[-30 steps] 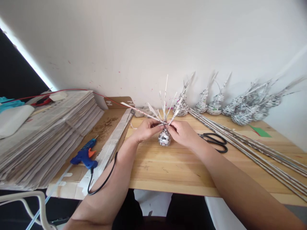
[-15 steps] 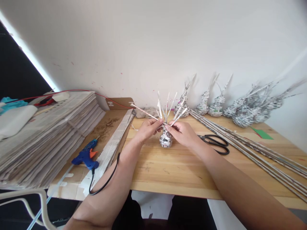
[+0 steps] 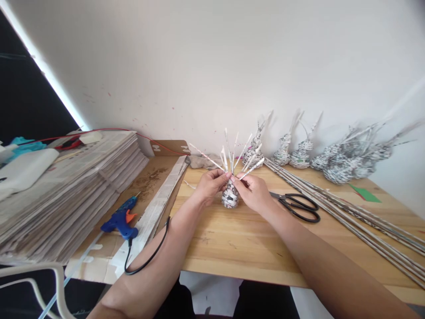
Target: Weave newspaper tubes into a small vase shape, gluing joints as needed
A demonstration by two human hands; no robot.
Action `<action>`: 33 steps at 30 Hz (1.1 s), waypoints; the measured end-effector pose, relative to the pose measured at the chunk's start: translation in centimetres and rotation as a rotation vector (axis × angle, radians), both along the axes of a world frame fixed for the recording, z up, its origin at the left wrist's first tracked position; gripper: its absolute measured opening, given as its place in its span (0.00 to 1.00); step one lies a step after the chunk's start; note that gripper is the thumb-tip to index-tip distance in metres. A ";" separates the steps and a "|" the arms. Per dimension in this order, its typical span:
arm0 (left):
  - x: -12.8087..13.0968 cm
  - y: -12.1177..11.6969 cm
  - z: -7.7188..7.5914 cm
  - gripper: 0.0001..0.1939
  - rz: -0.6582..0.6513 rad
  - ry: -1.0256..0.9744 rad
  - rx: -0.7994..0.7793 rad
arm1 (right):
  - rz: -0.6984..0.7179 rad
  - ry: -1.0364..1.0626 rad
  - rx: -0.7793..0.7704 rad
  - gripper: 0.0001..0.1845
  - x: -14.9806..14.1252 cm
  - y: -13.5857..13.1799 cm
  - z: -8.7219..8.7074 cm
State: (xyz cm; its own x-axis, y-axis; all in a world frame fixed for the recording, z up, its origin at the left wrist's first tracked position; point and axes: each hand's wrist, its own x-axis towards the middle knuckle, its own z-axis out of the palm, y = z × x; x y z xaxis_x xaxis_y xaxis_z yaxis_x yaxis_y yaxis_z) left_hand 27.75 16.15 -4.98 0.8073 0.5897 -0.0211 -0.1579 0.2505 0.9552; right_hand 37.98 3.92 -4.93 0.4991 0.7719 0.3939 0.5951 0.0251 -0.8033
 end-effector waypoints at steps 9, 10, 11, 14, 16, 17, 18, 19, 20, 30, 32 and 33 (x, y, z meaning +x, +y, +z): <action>0.4 -1.1 0.1 0.25 0.157 -0.117 -0.019 | -0.010 0.113 0.054 0.20 0.3 0.4 -0.9; 0.4 -1.2 0.1 0.25 0.161 -0.120 -0.025 | -0.012 0.117 0.055 0.20 0.3 0.5 -1.0; 0.4 -1.2 0.2 0.24 0.164 -0.122 -0.015 | -0.016 0.114 0.053 0.20 0.3 0.5 -1.0; 0.3 -1.3 0.2 0.23 0.181 -0.152 0.075 | -0.032 0.108 0.050 0.19 0.4 0.6 -1.0; 0.3 -1.3 0.2 0.23 0.203 -0.170 0.089 | -0.042 0.125 0.048 0.19 0.5 0.6 -1.2; 0.3 -1.2 0.2 0.22 0.203 -0.168 0.082 | -0.046 0.131 0.044 0.19 0.5 0.6 -1.2; 0.3 -1.1 0.1 0.22 0.193 -0.159 0.076 | -0.048 0.132 0.038 0.19 0.6 0.6 -1.3; 0.3 -1.0 0.1 0.22 0.181 -0.148 0.075 | -0.046 0.129 0.031 0.19 0.6 0.6 -1.4; 0.3 -0.9 0.1 0.22 0.175 -0.140 0.078 | -0.042 0.128 0.026 0.19 0.7 0.6 -1.5; 0.3 -0.8 0.3 0.23 0.143 -0.126 -0.023 | -0.054 0.137 0.007 0.18 0.7 0.7 -1.4; 0.2 -0.7 0.3 0.23 0.133 -0.127 0.025 | -0.065 0.074 -0.031 0.19 0.7 0.5 -0.8; 0.2 -0.6 0.2 0.22 0.130 -0.126 0.042 | -0.071 0.037 -0.052 0.19 0.7 0.3 -0.5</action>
State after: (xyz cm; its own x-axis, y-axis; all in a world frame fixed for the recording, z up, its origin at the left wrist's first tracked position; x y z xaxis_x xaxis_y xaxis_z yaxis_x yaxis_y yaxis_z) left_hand 27.95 15.51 -4.74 0.7186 0.6878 0.1024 -0.3057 0.1802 0.9349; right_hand 38.68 4.25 -5.42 0.5666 0.7532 0.3342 0.5638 -0.0585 -0.8239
